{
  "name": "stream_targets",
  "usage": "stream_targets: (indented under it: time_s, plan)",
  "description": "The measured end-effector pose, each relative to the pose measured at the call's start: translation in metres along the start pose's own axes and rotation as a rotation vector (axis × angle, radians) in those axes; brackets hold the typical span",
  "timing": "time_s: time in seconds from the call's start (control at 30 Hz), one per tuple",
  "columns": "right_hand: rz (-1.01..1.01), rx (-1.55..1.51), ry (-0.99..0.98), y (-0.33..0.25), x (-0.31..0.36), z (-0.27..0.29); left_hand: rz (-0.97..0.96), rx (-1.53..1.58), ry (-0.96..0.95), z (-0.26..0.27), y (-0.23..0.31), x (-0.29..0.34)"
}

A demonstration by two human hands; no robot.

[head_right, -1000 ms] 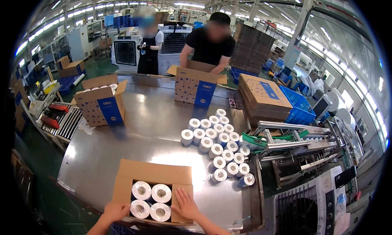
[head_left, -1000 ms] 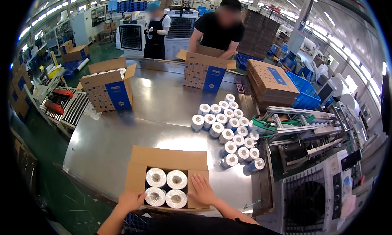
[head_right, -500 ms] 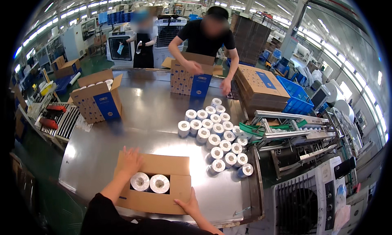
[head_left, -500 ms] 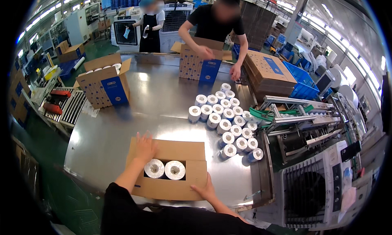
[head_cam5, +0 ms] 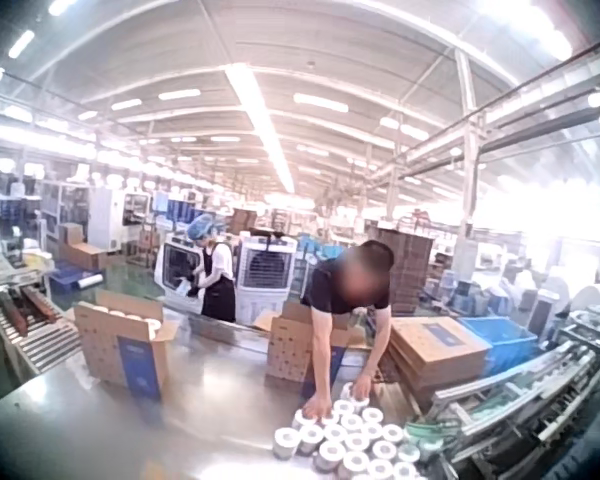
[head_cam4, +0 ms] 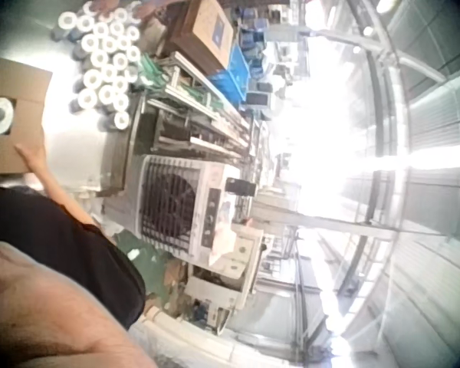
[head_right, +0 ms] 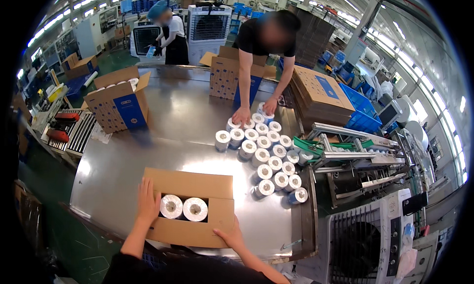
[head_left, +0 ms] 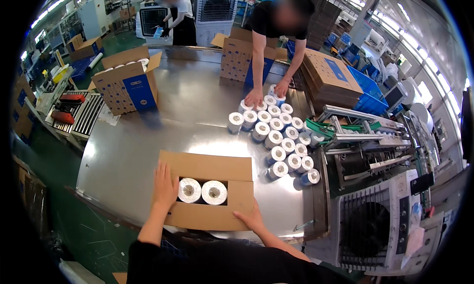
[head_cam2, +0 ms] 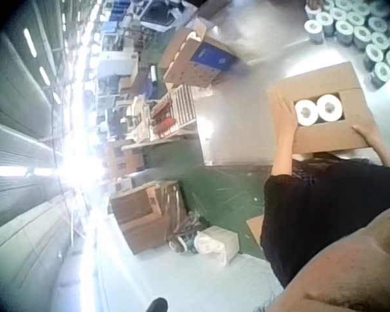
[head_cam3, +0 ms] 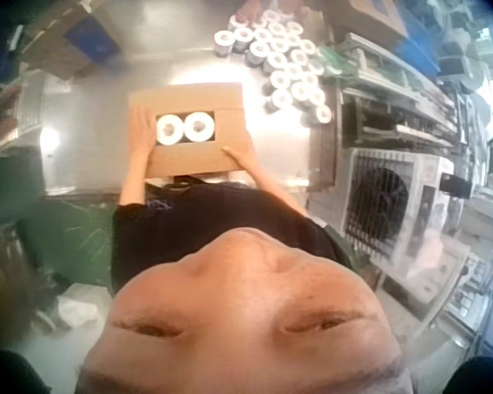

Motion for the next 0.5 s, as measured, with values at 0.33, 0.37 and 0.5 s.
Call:
stream_targets:
  time_s: [0.33,0.37,0.5]
  plan:
    - [0.315,0.059,0.213,0.012,-0.005,-0.003,-0.081,0.076,0.033,0.008,0.021,-0.038]
    - [0.267,-0.078,0.169,0.013,-0.004,-0.006,-0.047,0.121,0.036,0.02,0.023,-0.002]
    - [-0.044,-0.361,-0.025,0.023,-0.013,-0.023,-0.031,0.063,-0.075,0.009,0.024,0.1]
Point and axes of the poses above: each hand's wrist, its own x-axis away from the middle knuckle, its own z-axis out of the back of the hand, y = z × x, the point moved 3 cm from there along -x, towards the middle knuckle, and after that the axes turned 3 degrees about -z, right-handed, at the moved point
